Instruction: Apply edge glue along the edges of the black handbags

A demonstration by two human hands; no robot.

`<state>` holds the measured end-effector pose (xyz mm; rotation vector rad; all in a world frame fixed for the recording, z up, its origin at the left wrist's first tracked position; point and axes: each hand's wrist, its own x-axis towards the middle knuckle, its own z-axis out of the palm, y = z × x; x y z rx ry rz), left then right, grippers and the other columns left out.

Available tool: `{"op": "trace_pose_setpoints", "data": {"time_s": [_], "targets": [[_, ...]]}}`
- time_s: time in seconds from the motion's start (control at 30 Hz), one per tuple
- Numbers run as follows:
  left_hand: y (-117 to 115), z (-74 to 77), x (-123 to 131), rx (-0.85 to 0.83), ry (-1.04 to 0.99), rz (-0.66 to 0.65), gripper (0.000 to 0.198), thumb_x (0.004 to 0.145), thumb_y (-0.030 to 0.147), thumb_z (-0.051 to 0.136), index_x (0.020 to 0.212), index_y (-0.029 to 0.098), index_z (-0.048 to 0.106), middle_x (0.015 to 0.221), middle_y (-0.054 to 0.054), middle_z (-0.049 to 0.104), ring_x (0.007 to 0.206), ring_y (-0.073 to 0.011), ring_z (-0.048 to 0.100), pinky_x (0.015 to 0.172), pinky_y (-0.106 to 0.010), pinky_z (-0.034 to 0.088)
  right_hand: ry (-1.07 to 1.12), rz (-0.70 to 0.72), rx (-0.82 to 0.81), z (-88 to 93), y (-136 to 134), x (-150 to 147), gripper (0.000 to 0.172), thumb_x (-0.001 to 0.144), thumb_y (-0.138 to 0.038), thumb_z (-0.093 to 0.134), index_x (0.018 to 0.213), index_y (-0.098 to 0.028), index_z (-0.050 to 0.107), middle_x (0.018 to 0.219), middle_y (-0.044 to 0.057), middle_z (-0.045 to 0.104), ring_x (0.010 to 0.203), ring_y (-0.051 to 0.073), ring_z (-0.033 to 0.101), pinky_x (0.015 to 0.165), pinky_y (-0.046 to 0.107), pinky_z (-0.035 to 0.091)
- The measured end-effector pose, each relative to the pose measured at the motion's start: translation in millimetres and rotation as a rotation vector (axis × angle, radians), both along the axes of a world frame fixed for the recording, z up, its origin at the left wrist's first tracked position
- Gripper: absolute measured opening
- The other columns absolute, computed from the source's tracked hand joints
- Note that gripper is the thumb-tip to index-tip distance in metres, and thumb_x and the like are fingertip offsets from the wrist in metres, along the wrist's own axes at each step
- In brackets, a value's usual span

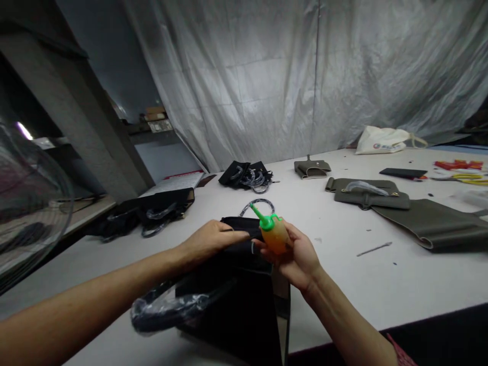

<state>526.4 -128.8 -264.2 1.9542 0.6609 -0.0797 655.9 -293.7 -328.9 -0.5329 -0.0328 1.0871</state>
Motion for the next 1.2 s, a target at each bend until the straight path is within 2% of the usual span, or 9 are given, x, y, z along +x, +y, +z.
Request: {"op": "trace_pose_setpoints", "data": {"time_s": [0.17, 0.3, 0.53, 0.67, 0.83, 0.93, 1.03, 1.1, 1.2], "targets": [[-3, -0.4, 5, 0.558, 0.035, -0.063, 0.044, 0.064, 0.058, 0.076, 0.082, 0.02, 0.065, 0.069, -0.001, 0.063, 0.065, -0.0197, 0.06, 0.048, -0.026, 0.031, 0.071, -0.168, -0.041, 12.8, 1, -11, 0.021, 0.097, -0.019, 0.05, 0.1, -0.013, 0.069, 0.09, 0.014, 0.078, 0.079, 0.028, 0.079, 0.062, 0.033, 0.067], [3, -1.9, 11, 0.813, 0.113, -0.139, 0.077, 0.058, 0.067, 0.078, 0.115, 0.019, 0.056, 0.093, -0.01, 0.071, 0.084, -0.0325, 0.069, 0.057, -0.032, 0.045, 0.062, -0.244, -0.067, 37.7, -1, -27, 0.029, 0.092, -0.014, 0.044, 0.103, -0.015, 0.071, 0.107, 0.018, 0.077, 0.101, 0.032, 0.076, 0.073, 0.036, 0.068], [19, 13.0, 17, 1.111, -0.238, -0.314, 0.019, 0.078, 0.023, 0.058, 0.095, 0.019, 0.063, 0.113, -0.012, 0.062, 0.098, -0.0269, 0.065, 0.081, -0.037, 0.056, 0.083, -0.326, -0.081, 69.7, 3, -35, 0.048, 0.096, -0.024, 0.036, 0.136, -0.015, 0.062, 0.126, 0.024, 0.07, 0.11, 0.029, 0.074, 0.073, 0.029, 0.068], [35, 16.1, 19, 1.051, -0.376, -0.296, 0.024, 0.074, 0.014, 0.053, 0.097, 0.02, 0.057, 0.106, -0.009, 0.064, 0.103, -0.0258, 0.06, 0.09, -0.037, 0.051, -0.001, -0.338, -0.005, 58.0, 3, -35, 0.044, 0.093, -0.024, 0.045, 0.131, -0.017, 0.065, 0.128, 0.023, 0.07, 0.117, 0.031, 0.07, 0.078, 0.031, 0.067], [47, -10.4, 25, 0.851, -0.24, -0.238, 0.039, 0.076, 0.017, 0.053, 0.115, 0.02, 0.047, 0.089, -0.006, 0.065, 0.08, -0.0255, 0.063, 0.074, -0.035, 0.049, 0.01, -0.326, -0.051, 46.9, 10, -34, 0.029, 0.095, -0.023, 0.045, 0.106, -0.02, 0.071, 0.117, 0.018, 0.075, 0.111, 0.029, 0.073, 0.079, 0.033, 0.067], [45, -20.1, 26, 0.814, -0.239, -0.243, 0.038, 0.084, 0.036, 0.059, 0.117, 0.021, 0.046, 0.088, -0.005, 0.066, 0.078, -0.0253, 0.065, 0.073, -0.034, 0.049, 0.034, -0.346, -0.052, 48.8, 11, -30, 0.029, 0.098, -0.024, 0.043, 0.103, -0.018, 0.071, 0.11, 0.019, 0.077, 0.107, 0.028, 0.075, 0.078, 0.032, 0.067], [41, -21.8, 28, 0.768, -0.23, -0.233, 0.07, 0.073, 0.067, 0.075, 0.12, 0.023, 0.047, 0.096, -0.006, 0.07, 0.088, -0.0282, 0.07, 0.077, -0.035, 0.053, 0.045, -0.348, -0.048, 49.2, 8, -27, 0.032, 0.099, -0.026, 0.042, 0.104, -0.016, 0.071, 0.111, 0.02, 0.076, 0.106, 0.029, 0.075, 0.077, 0.032, 0.067], [38, -22.9, 31, 0.826, -0.209, -0.24, 0.086, 0.063, 0.072, 0.081, 0.126, 0.024, 0.047, 0.105, -0.009, 0.072, 0.096, -0.0322, 0.071, 0.082, -0.038, 0.054, 0.053, -0.339, -0.047, 46.7, 6, -25, 0.032, 0.099, -0.026, 0.041, 0.104, -0.016, 0.072, 0.111, 0.02, 0.076, 0.107, 0.03, 0.075, 0.076, 0.032, 0.067], [33, -25.8, 35, 1.031, -0.186, -0.245, 0.063, 0.082, 0.055, 0.071, 0.131, 0.023, 0.048, 0.106, -0.01, 0.074, 0.096, -0.0339, 0.073, 0.08, -0.04, 0.056, 0.067, -0.311, -0.031, 40.7, 6, -21, 0.031, 0.098, -0.022, 0.042, 0.103, -0.014, 0.072, 0.108, 0.02, 0.077, 0.106, 0.03, 0.075, 0.075, 0.031, 0.067]]}}
